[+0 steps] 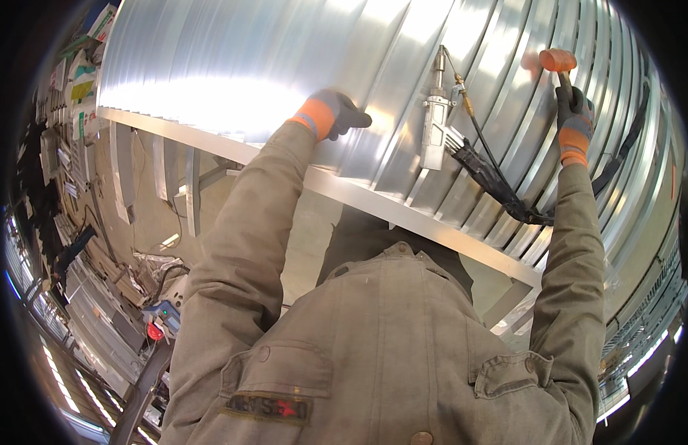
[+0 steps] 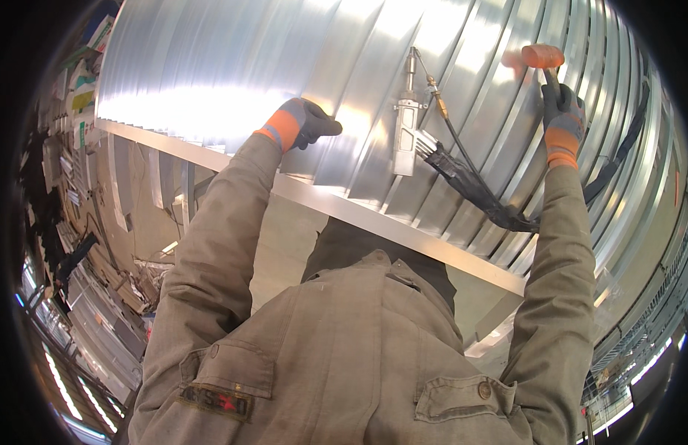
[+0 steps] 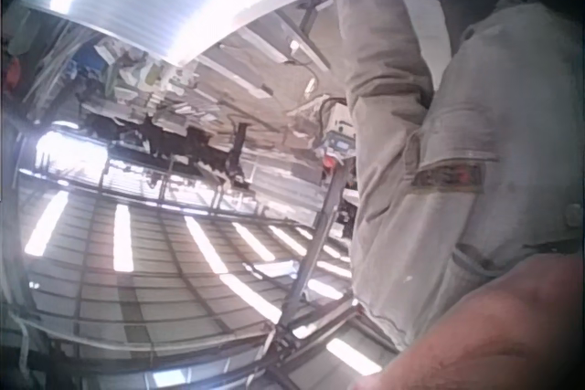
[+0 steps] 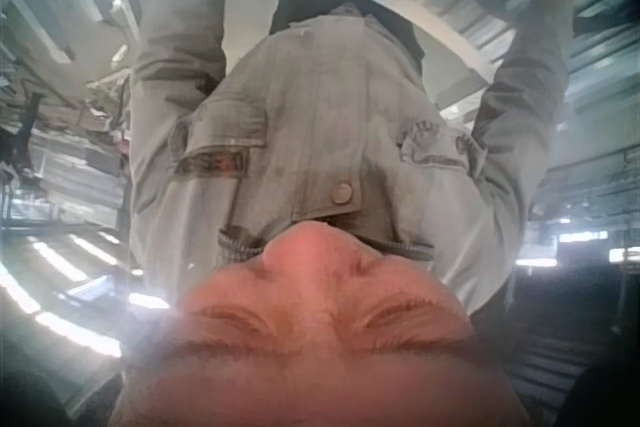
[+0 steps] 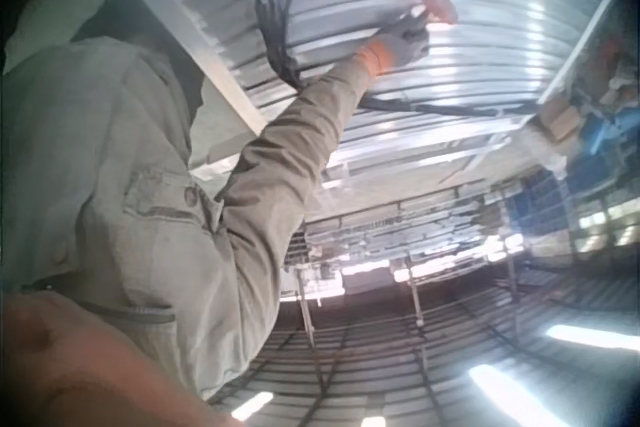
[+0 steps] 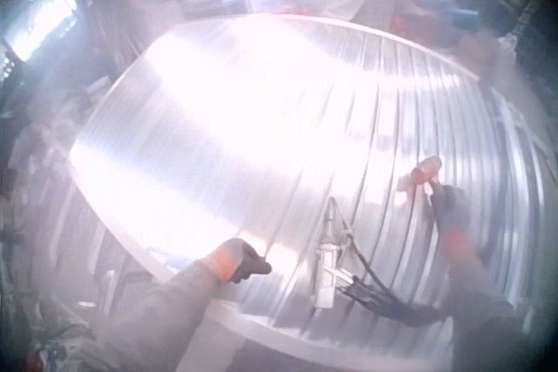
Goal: The person welds a metal frame using a handheld welding torch, creating bright sparks along the seams. They reposition the frame and continue welding different sections, then briefly use a hammer to tap the welded area.
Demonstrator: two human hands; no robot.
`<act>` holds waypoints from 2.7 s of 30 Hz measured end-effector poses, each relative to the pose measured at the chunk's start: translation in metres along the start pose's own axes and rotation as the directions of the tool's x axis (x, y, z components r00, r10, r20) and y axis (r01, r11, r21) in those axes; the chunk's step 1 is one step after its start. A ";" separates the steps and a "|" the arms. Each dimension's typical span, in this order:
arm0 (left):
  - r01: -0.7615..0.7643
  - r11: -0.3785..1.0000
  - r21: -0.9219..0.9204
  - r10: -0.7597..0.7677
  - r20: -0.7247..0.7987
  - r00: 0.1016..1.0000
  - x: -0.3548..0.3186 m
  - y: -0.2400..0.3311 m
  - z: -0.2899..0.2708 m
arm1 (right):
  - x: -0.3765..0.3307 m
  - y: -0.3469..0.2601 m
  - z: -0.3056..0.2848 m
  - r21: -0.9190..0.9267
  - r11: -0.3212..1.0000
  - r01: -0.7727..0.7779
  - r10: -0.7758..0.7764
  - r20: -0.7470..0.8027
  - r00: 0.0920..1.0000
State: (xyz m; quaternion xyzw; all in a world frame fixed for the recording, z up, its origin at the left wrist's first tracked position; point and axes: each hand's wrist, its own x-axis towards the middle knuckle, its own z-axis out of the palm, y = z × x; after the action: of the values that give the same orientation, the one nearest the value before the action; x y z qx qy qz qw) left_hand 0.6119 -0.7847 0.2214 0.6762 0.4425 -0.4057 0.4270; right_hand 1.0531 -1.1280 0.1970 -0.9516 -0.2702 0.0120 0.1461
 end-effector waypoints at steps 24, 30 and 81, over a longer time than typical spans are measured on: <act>-0.142 0.986 -0.082 0.136 -0.077 0.988 -0.004 -0.015 0.003 | -0.201 -0.140 -0.032 0.164 0.747 0.644 -0.651 0.376 0.660; -0.158 0.978 -0.133 0.152 -0.056 0.987 -0.009 -0.014 0.001 | -0.195 -0.158 -0.032 0.129 0.777 0.616 -0.600 0.452 0.661; -0.098 0.988 -0.115 0.095 -0.033 0.995 -0.004 -0.013 0.002 | -0.152 -0.223 -0.070 0.527 0.795 -0.300 -0.552 0.834 0.000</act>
State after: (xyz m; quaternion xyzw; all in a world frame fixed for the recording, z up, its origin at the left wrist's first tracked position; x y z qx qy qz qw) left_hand 0.5982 -0.7840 0.2217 0.6763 0.4381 -0.3485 0.4788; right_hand 0.8165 -1.0445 0.3185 -0.5277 -0.3651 0.7419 0.1946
